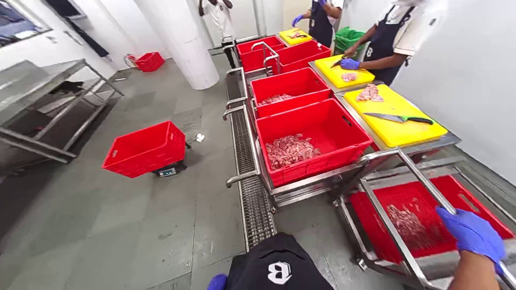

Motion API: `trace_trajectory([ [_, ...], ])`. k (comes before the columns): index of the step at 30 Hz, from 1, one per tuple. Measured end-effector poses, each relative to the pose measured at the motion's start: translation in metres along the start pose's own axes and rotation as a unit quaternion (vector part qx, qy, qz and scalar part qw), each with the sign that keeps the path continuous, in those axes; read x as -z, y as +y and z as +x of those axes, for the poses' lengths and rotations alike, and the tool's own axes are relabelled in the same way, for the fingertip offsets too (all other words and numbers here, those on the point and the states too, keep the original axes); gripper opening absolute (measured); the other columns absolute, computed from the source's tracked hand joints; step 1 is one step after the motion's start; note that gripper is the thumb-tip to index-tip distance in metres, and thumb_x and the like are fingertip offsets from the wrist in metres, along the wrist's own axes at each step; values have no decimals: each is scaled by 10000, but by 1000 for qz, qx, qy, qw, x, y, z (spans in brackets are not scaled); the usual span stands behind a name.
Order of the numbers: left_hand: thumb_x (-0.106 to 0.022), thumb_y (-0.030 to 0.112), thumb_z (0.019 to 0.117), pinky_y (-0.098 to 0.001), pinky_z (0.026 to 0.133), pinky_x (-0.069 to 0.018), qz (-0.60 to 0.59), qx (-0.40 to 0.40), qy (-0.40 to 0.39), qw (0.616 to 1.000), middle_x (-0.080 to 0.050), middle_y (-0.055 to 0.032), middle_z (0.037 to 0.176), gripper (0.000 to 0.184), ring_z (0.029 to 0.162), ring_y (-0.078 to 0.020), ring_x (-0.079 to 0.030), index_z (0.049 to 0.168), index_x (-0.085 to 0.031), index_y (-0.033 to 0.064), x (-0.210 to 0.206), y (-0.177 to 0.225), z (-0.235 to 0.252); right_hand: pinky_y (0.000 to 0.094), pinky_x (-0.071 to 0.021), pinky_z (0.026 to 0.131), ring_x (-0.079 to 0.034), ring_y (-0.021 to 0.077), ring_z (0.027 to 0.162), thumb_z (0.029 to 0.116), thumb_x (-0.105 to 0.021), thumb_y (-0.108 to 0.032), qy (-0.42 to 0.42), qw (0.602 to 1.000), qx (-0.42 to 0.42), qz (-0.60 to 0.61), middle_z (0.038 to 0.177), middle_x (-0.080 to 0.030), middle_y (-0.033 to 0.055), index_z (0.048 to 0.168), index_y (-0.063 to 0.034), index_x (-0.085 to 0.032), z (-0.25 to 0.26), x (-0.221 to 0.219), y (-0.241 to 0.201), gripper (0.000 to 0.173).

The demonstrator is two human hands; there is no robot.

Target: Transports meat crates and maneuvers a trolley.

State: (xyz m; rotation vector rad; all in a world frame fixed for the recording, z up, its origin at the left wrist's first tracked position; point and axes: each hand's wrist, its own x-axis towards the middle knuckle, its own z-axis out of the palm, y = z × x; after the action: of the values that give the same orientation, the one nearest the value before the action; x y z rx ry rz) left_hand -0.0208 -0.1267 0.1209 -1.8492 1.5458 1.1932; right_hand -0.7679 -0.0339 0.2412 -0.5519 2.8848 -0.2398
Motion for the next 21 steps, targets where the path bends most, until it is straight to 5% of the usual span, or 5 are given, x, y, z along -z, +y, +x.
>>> trace_trajectory([
  [1,-488,284,1066,-585,1042,-493,-23,-75,100,992,-714,-267,1192,417,1190,-413,-661,1150,-735,-42,-39,-45,81,736,-471,749,-662,523,983,943,-633,-512,11,1000,7,-2,994,-692,321,949,-15,-718,-3,3,-6,505],
  [3,-501,351,1073,-558,1092,-473,-66,-42,35,996,-706,-192,1265,413,1248,-338,-640,1250,-719,48,-17,-39,153,746,-468,747,-653,535,992,934,-635,-518,18,1000,5,4,1015,-684,325,983,-14,-712,-23,10,-14,512],
  [6,-484,267,1107,-542,978,-528,-188,-61,21,980,-691,-245,1222,388,1110,-363,-677,1319,-643,-17,32,27,145,740,-463,767,-649,526,1009,926,-625,-531,-9,999,-38,5,1030,-683,311,1003,-19,-705,-51,18,-18,524],
  [10,-452,262,1120,-534,930,-534,-168,-110,-4,980,-677,-248,1236,394,1082,-359,-673,1354,-617,-8,59,64,149,701,-463,620,-661,500,833,891,-660,-534,23,999,-40,5,852,-674,264,831,-52,-679,-57,4,-12,486],
  [21,-454,287,1116,-541,932,-546,-94,-3,-58,994,-703,-205,1232,388,1101,-342,-690,1321,-645,18,72,-52,200,710,-455,641,-659,505,867,853,-709,-527,-12,994,-104,-6,869,-676,279,813,-44,-684,-114,-9,-27,485],
])
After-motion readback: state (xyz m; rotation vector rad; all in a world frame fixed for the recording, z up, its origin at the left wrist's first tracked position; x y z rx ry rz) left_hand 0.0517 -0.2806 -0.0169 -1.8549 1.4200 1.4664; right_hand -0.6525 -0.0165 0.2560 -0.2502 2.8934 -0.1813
